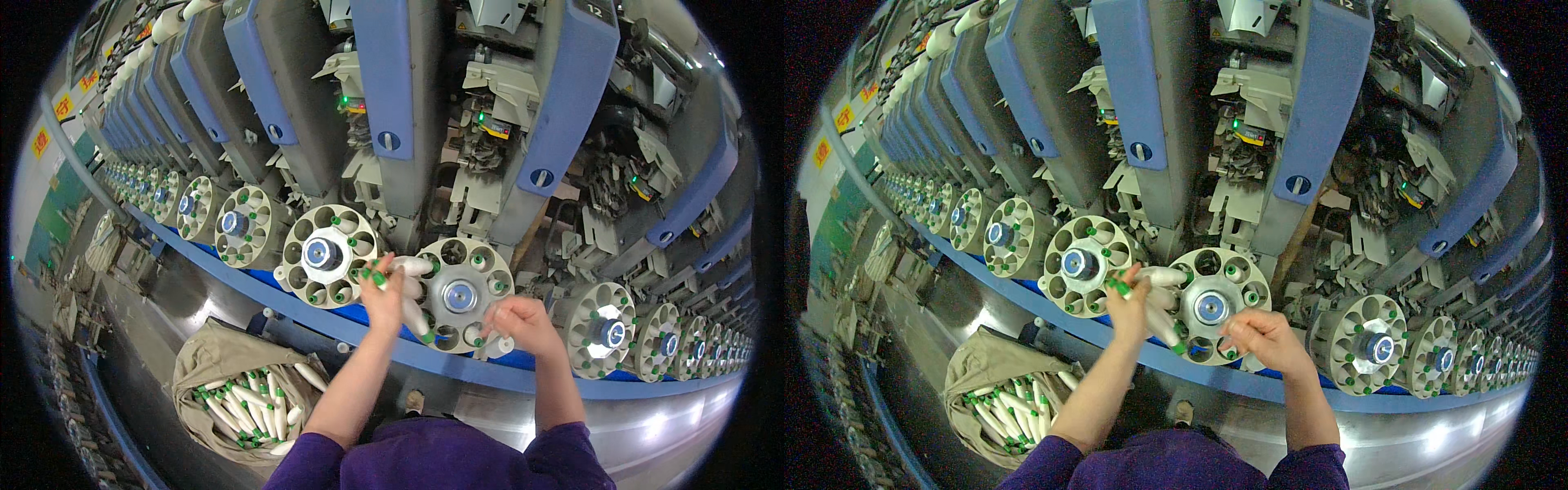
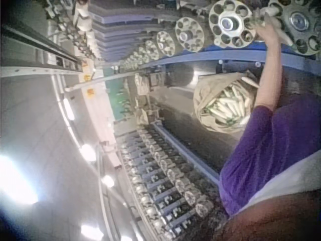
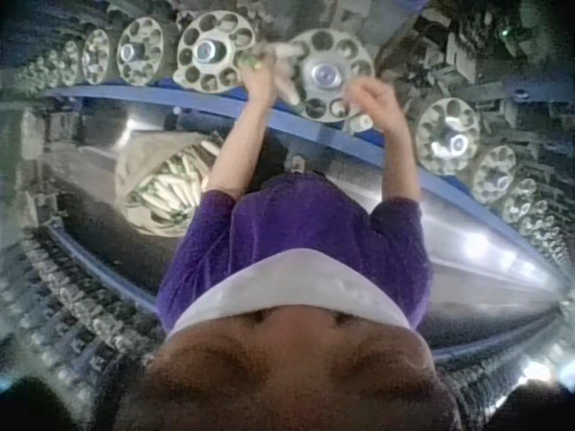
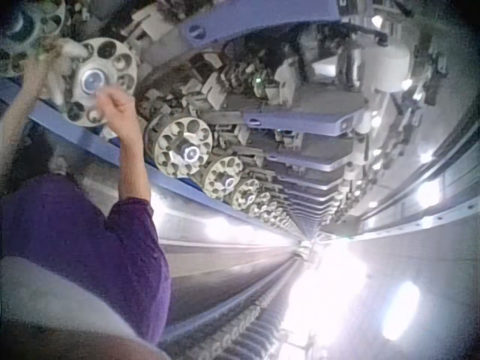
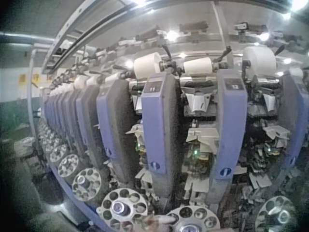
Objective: The person repeatedly picks white spools with green ends from a cloth bag and places them into slots on rotating circular fixtures on a textile machine. The person moves along the machine row, refilling empty slots as needed.
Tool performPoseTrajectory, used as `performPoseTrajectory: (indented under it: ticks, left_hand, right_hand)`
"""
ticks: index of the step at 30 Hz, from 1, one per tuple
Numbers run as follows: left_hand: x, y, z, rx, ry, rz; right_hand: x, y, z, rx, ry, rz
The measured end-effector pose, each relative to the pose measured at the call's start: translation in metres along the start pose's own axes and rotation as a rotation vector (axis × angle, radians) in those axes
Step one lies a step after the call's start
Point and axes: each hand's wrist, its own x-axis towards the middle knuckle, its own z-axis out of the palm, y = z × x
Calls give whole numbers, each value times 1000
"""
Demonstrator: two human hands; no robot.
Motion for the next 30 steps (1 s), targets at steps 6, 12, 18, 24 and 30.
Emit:
performPoseTrajectory:
  ticks: [6, 12, 18, 24, 30]
  left_hand:
    - [-73, 15, 27, -52, -147, 249]
    - [-89, 63, 19, -491, -831, -190]
    - [-38, 128, -7, -955, -797, -431]
    - [3, 82, -48, -452, -632, -8]
    - [-50, -31, -84, -35, -727, -395]
  right_hand:
    - [-9, -45, 9, -312, -250, -5]
    - [28, -64, 29, 117, 85, -296]
    - [41, -44, 43, -184, -181, 215]
    - [29, 3, -16, -690, 126, -1]
    - [34, 26, 11, -1551, -159, 229]
